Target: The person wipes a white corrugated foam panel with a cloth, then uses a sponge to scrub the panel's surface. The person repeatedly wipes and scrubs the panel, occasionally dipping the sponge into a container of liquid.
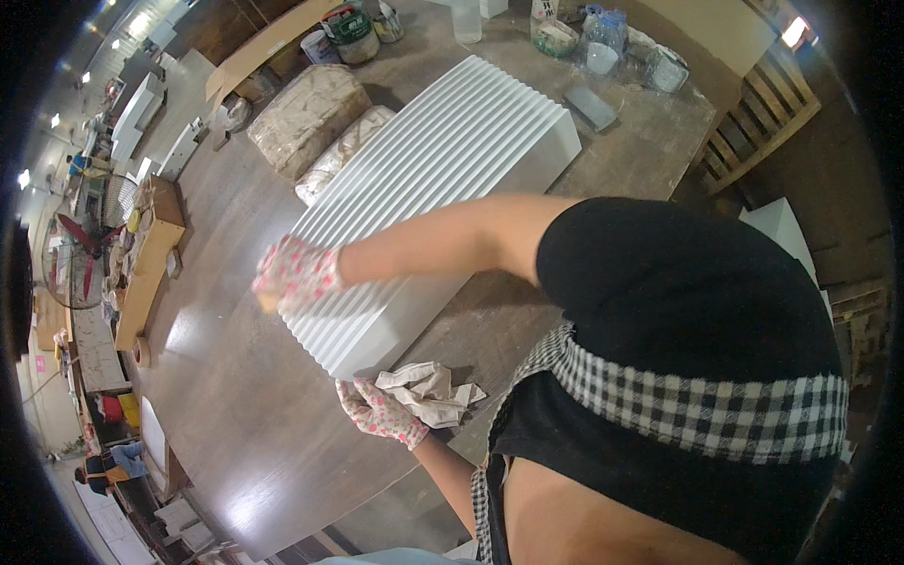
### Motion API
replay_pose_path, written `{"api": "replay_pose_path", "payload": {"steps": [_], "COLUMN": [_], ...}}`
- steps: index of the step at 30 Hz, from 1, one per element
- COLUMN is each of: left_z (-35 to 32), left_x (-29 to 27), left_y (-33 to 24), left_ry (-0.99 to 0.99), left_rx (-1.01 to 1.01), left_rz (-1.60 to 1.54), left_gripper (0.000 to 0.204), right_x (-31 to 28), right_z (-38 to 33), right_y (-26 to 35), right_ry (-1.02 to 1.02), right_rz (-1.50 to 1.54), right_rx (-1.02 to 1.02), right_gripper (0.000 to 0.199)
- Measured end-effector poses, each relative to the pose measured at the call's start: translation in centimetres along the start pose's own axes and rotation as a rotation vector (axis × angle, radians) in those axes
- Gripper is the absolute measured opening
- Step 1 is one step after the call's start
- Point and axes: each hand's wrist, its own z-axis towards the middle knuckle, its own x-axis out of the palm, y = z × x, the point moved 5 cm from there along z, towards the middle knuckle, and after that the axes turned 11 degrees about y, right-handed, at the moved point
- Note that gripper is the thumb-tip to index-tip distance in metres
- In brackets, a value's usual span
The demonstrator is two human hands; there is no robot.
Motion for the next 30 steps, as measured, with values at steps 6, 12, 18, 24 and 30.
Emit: {"api": "replay_pose_path", "payload": {"steps": [6,12,18,24,30], "left_z": [0.0,0.1,0.1,0.1,-0.2], "left_x": [-0.1,-0.1,0.0,0.2,0.4], "left_y": [0.4,0.4,1.0,0.9,0.2], "left_ry": [0.008,-0.024,-0.019,-0.004,0.029], "left_rx": [-0.029,0.018,0.005,0.008,-0.012], "left_rz": [0.048,-0.002,-0.019,-0.013,-0.011], "left_gripper": [0.034,0.033,0.034,0.035,0.036], "right_x": [-5.9,-0.9,-2.8,-1.6,-3.8], "right_z": [-6.5,-1.2,-5.1,-2.0,-5.0], "right_y": [-6.4,2.1,-4.3,2.8,-1.5], "right_ry": [-0.087,-0.204,-0.056,-0.046,0.065], "right_rz": [-0.21,0.009,-0.019,0.038,0.015], "right_rx": [0.215,-0.149,0.049,-0.097,0.203], "right_gripper": [0.023,0.038,0.035,0.043,0.023]}}
